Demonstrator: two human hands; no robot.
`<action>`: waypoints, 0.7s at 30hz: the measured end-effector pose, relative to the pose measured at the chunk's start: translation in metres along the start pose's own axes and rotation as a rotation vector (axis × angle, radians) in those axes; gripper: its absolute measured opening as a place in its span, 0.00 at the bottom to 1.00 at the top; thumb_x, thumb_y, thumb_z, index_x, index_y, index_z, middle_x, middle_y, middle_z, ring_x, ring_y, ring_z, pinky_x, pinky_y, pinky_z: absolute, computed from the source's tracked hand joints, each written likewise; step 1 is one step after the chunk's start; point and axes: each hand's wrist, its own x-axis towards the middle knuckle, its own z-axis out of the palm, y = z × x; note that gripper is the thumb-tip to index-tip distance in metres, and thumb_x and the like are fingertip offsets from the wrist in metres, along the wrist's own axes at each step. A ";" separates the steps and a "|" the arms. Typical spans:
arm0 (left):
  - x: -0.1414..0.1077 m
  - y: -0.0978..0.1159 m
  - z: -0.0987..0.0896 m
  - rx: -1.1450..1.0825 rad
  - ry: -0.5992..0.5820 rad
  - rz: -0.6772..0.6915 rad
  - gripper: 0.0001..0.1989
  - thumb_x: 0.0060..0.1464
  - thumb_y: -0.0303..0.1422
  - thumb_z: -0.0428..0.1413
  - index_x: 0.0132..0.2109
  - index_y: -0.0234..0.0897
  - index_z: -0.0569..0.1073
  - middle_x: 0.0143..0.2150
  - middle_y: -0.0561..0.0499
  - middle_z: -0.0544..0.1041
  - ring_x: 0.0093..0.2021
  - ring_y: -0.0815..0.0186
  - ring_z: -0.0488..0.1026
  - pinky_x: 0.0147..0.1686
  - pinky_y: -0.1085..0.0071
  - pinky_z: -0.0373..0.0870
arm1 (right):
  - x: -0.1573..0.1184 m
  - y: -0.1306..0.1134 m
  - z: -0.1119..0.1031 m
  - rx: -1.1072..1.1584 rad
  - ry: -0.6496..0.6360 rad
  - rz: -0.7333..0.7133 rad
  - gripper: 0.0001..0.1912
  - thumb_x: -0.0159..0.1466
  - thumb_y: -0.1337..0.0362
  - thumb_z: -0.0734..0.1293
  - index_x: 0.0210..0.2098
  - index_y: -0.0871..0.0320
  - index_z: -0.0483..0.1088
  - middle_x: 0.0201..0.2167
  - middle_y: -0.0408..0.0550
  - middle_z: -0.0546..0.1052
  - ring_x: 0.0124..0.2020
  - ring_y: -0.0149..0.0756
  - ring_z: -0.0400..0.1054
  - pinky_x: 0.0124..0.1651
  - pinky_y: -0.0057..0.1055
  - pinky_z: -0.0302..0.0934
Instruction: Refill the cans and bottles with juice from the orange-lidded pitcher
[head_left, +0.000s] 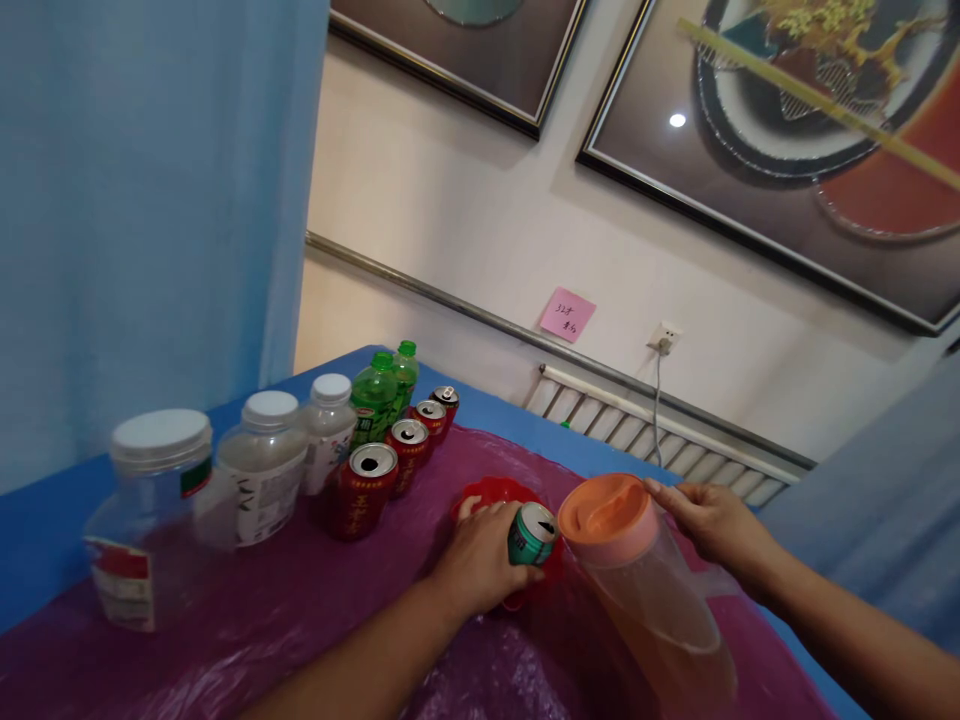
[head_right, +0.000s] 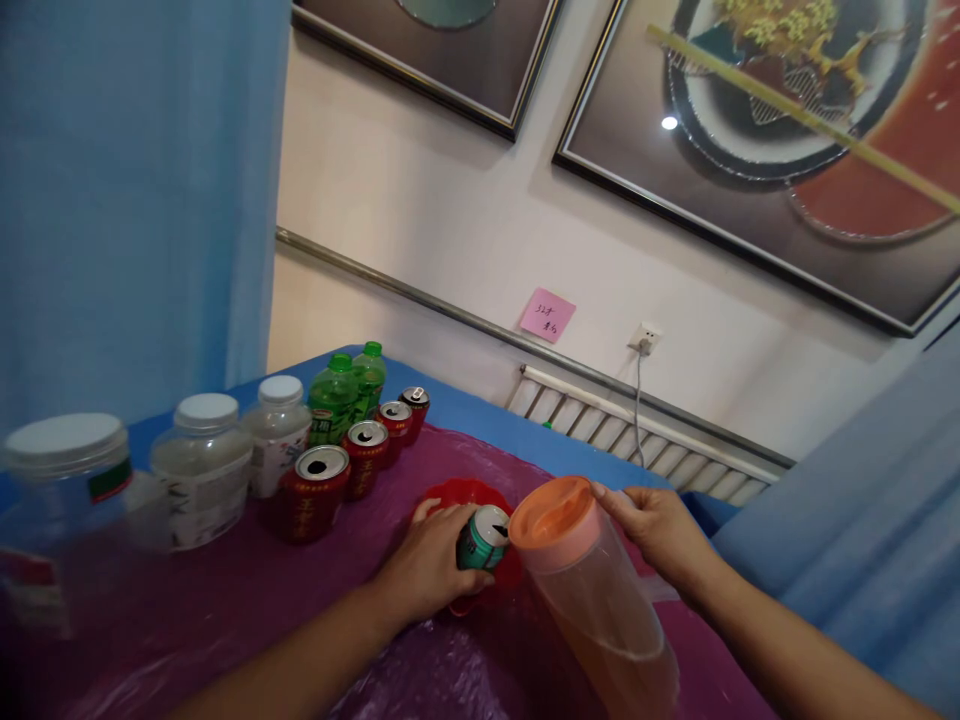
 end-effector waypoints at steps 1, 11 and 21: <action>0.000 0.000 0.000 -0.002 -0.003 -0.004 0.28 0.41 0.41 0.71 0.49 0.44 0.73 0.50 0.50 0.79 0.54 0.51 0.73 0.65 0.48 0.48 | 0.000 0.000 0.000 -0.001 0.002 -0.001 0.33 0.53 0.33 0.67 0.17 0.51 0.50 0.14 0.35 0.51 0.17 0.26 0.44 0.21 0.28 0.42; 0.000 -0.001 0.001 0.009 -0.004 -0.005 0.30 0.41 0.43 0.71 0.51 0.44 0.73 0.52 0.50 0.79 0.56 0.50 0.73 0.65 0.48 0.48 | 0.000 0.001 0.000 -0.029 0.001 -0.019 0.33 0.54 0.33 0.65 0.17 0.51 0.49 0.14 0.35 0.51 0.18 0.27 0.44 0.21 0.29 0.41; 0.000 0.000 0.000 -0.010 -0.007 0.002 0.28 0.41 0.43 0.71 0.49 0.45 0.73 0.51 0.50 0.79 0.55 0.50 0.73 0.65 0.48 0.47 | 0.000 -0.001 0.001 -0.038 -0.006 0.001 0.32 0.53 0.34 0.66 0.17 0.52 0.50 0.15 0.36 0.51 0.18 0.27 0.45 0.21 0.28 0.43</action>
